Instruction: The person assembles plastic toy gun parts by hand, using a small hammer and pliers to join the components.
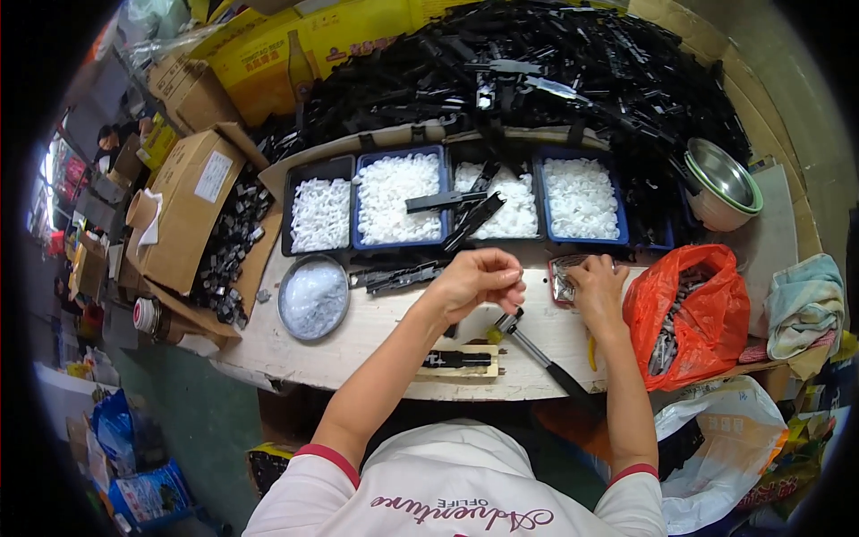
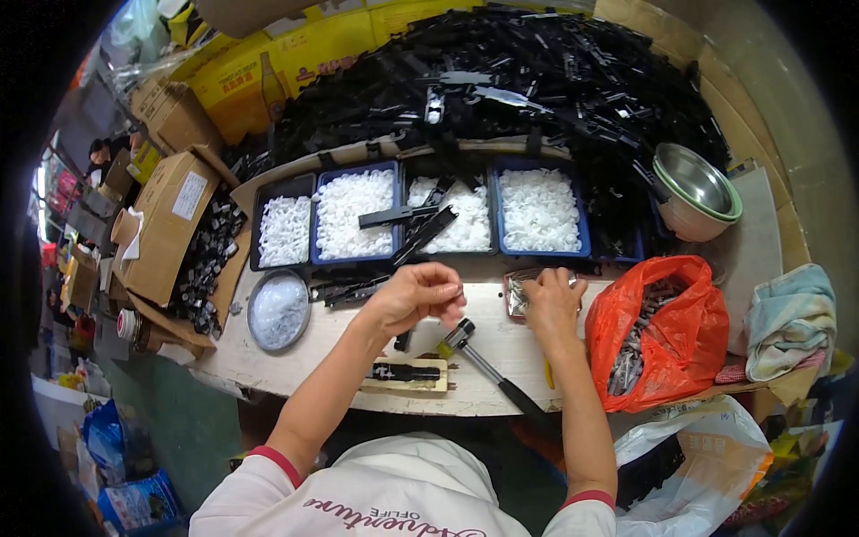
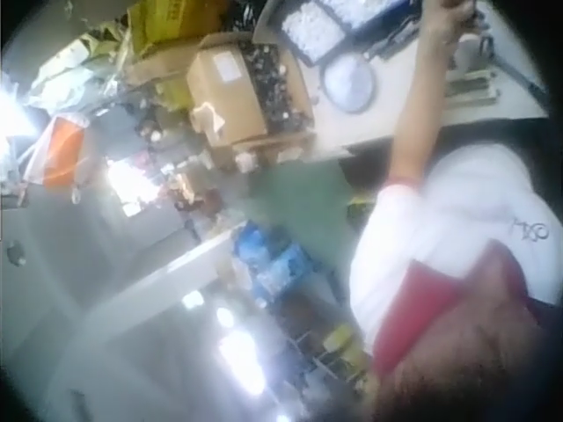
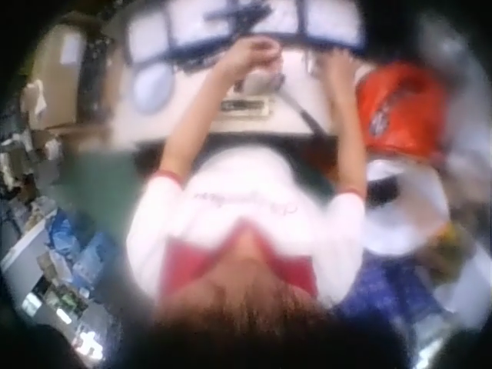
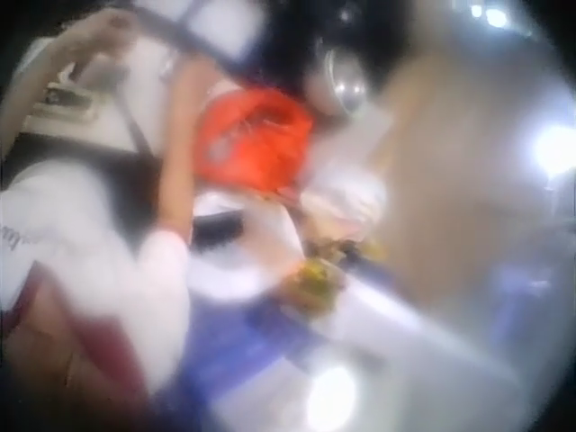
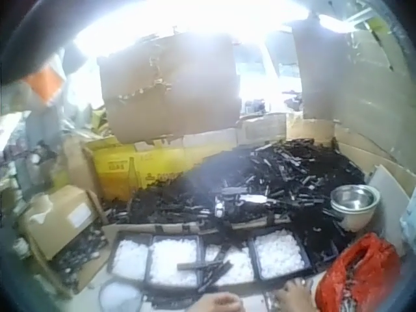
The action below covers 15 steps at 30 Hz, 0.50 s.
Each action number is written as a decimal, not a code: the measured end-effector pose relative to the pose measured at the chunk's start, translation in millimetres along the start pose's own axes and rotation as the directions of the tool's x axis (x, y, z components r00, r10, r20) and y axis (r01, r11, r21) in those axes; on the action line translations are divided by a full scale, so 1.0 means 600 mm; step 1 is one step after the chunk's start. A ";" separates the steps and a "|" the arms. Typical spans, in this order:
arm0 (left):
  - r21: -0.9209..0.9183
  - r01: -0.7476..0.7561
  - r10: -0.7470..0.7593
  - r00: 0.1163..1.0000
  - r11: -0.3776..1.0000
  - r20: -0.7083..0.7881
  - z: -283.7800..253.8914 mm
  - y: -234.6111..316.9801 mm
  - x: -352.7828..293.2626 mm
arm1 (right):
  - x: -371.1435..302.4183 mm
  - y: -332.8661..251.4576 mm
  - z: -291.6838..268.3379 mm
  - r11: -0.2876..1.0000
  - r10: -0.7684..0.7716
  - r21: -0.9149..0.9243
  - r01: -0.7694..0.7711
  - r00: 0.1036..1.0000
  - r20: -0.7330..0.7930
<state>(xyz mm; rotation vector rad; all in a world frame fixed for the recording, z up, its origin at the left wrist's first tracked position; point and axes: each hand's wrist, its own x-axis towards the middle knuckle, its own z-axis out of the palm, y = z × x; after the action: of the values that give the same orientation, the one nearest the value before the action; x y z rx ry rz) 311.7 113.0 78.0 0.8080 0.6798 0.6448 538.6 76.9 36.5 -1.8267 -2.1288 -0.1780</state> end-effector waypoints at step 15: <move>-0.194 0.029 -0.041 0.997 0.981 -0.058 -0.039 -0.066 -0.156 | -0.011 -0.162 -0.094 0.801 -0.463 0.357 0.480 0.875 -0.138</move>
<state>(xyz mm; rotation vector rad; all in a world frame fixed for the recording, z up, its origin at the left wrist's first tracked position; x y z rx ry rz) 246.8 32.9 61.3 0.5975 0.6748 0.6948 453.5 36.6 98.8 -1.0428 -2.3492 0.0819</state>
